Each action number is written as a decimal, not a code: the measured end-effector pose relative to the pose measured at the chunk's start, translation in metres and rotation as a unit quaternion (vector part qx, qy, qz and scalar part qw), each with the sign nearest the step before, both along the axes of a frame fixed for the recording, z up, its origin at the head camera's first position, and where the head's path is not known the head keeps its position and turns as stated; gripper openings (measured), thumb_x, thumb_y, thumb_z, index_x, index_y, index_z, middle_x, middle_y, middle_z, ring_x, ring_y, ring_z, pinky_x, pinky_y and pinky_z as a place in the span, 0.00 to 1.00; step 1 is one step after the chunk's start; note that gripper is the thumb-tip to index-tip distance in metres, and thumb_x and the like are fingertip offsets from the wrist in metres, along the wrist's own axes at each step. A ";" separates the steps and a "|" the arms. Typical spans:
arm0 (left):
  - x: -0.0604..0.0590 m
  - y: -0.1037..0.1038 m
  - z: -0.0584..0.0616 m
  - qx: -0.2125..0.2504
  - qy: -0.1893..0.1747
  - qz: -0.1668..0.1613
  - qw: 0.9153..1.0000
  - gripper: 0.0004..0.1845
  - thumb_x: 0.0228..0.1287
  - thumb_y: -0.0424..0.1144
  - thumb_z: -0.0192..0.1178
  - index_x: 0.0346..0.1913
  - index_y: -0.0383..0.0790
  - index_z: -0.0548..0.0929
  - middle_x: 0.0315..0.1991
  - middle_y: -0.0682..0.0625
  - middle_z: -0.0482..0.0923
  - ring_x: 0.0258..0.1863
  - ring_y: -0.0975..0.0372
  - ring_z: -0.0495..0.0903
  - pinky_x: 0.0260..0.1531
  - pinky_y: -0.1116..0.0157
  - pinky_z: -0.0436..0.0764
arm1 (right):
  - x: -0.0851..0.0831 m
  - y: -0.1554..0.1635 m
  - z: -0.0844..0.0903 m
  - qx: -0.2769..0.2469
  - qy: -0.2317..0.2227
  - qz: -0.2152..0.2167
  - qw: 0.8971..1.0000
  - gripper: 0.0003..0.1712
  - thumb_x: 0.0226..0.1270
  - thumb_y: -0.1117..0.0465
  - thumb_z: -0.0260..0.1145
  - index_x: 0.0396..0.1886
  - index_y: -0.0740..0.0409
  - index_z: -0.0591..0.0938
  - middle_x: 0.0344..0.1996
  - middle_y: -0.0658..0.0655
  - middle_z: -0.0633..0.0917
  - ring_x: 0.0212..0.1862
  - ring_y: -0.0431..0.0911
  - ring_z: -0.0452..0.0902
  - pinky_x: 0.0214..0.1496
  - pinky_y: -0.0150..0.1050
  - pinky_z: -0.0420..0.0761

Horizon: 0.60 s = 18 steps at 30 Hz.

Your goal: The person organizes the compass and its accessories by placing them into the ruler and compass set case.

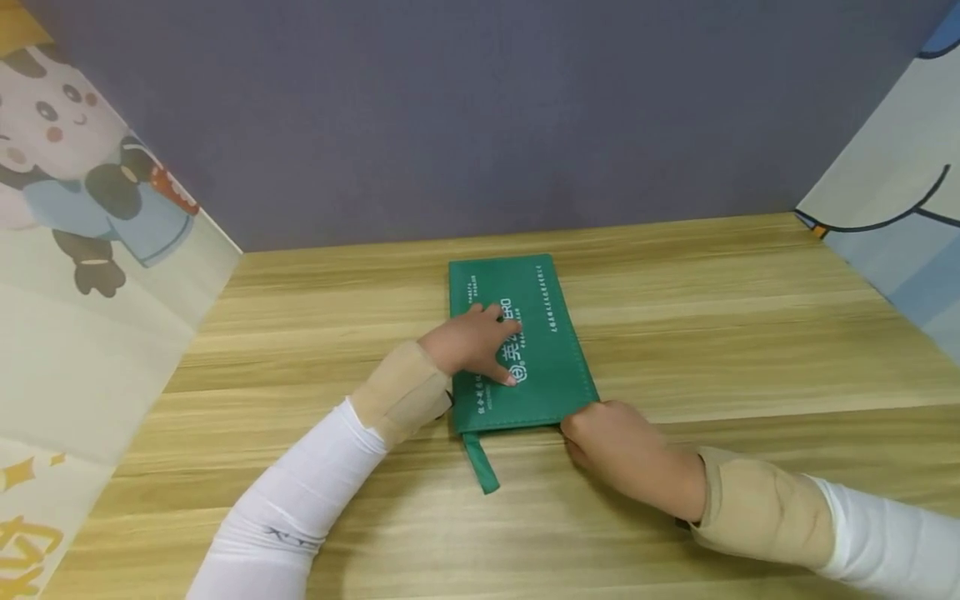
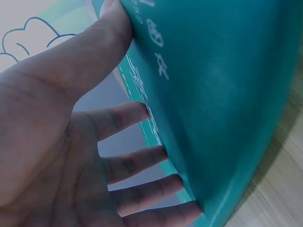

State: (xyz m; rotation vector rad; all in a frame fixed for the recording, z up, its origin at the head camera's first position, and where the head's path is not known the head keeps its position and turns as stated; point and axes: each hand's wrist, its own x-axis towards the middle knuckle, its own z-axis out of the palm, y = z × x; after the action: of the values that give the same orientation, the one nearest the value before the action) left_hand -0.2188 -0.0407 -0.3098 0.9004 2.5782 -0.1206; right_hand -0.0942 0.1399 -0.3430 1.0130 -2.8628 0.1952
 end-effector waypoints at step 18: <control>0.000 0.000 -0.002 0.013 0.008 -0.002 1.000 0.43 0.53 0.57 0.66 0.70 0.46 0.63 0.69 0.40 0.57 0.67 0.46 0.58 0.62 0.54 0.66 | -0.008 -0.051 0.006 -0.012 -0.068 0.047 0.997 0.06 0.55 0.70 0.65 0.21 0.60 0.81 0.18 0.53 0.81 0.22 0.45 0.79 0.22 0.38 0.76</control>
State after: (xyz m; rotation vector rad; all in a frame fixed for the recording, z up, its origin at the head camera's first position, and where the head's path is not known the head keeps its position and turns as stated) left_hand -0.2186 -0.0408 -0.3115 0.9183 2.5988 -0.0956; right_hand -0.1018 0.0891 -0.3368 1.1747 -2.9250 0.3175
